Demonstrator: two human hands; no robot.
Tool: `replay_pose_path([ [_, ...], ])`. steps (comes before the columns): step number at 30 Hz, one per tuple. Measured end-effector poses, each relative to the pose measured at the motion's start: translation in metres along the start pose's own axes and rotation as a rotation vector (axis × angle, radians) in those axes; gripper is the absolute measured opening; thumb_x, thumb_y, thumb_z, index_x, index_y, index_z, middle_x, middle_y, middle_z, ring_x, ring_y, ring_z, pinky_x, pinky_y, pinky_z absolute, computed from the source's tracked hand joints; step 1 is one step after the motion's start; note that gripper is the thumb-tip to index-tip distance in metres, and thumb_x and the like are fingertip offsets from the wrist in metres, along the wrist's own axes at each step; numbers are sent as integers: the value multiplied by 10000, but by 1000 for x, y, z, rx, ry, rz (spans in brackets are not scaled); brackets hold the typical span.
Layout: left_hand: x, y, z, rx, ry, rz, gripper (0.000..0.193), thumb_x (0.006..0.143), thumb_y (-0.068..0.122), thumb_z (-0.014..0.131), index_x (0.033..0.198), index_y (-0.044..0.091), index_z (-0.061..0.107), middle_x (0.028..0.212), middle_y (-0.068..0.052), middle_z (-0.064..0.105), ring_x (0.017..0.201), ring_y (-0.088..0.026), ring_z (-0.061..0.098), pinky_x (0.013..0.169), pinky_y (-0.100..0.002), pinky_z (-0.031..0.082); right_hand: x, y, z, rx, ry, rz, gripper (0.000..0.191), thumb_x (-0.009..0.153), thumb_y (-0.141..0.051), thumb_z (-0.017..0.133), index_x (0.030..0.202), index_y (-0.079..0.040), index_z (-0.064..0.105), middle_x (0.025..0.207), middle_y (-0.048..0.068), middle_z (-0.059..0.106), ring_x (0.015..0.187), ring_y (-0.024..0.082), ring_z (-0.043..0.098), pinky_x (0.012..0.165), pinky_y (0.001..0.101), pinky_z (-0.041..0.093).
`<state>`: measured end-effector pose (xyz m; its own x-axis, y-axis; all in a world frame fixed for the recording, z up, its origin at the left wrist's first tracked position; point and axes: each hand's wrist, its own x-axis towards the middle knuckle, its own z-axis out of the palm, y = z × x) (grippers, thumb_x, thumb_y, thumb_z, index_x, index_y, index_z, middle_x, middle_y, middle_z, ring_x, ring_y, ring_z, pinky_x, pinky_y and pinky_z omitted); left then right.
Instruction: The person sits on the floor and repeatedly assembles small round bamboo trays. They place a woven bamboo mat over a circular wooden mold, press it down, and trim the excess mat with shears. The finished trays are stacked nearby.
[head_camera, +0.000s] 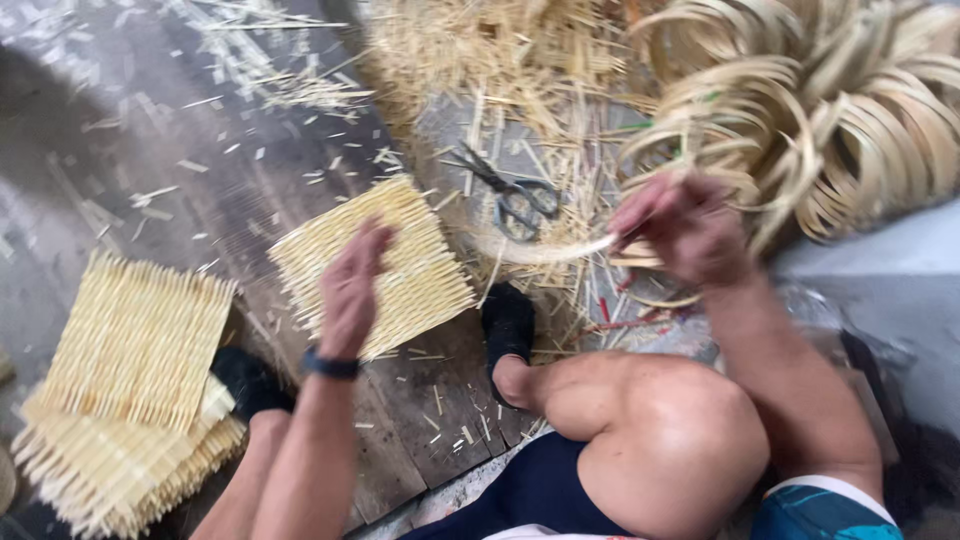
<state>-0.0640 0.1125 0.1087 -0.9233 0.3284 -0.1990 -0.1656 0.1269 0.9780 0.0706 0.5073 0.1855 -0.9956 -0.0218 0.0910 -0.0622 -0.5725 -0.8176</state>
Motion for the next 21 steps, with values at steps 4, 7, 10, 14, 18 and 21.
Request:
replay_pose_path([
  [4,4,24,20,-911,-68,-18,429,1096,349,544,1355,14,613,904,-64,696,902,-192,675,840,-372,565,39,56,48,-61,104,266,210,1020,-204,688,1129,-24,699,1015,168,735,972,307,732,835,454,638],
  [7,3,32,1,-908,-25,-25,337,1119,256,588,1220,-57,661,692,-6,584,690,-127,562,707,-322,491,72,58,81,-876,149,122,421,883,-261,803,1186,-21,636,1037,142,690,979,313,678,869,431,580],
  [10,2,33,-14,-645,-4,-141,336,1056,245,594,1101,-74,690,645,-37,583,565,-99,491,562,-252,396,107,43,116,-1461,-61,-416,582,794,-274,854,1251,-17,599,1153,166,656,1081,351,634,956,436,526],
  [14,-10,35,-15,-614,-86,-221,361,1062,264,569,993,-62,708,622,-49,593,531,-101,501,529,-238,385,158,57,155,-1524,-487,-859,475,783,-245,824,1179,-43,656,1061,147,655,981,308,660,857,417,553],
  [18,-18,46,-25,-694,-142,-213,393,1080,324,578,991,-37,706,606,-42,557,535,-121,494,597,-287,457,175,73,173,-1501,-644,-649,213,915,-215,836,1004,-71,707,911,60,643,816,224,662,633,349,541],
  [21,-7,54,-40,-664,-145,-376,673,1018,556,430,972,-44,734,678,-56,650,634,-149,595,657,-297,489,182,88,185,-1450,-758,-650,192,926,-211,804,953,-57,691,890,47,623,803,207,660,614,328,547],
])
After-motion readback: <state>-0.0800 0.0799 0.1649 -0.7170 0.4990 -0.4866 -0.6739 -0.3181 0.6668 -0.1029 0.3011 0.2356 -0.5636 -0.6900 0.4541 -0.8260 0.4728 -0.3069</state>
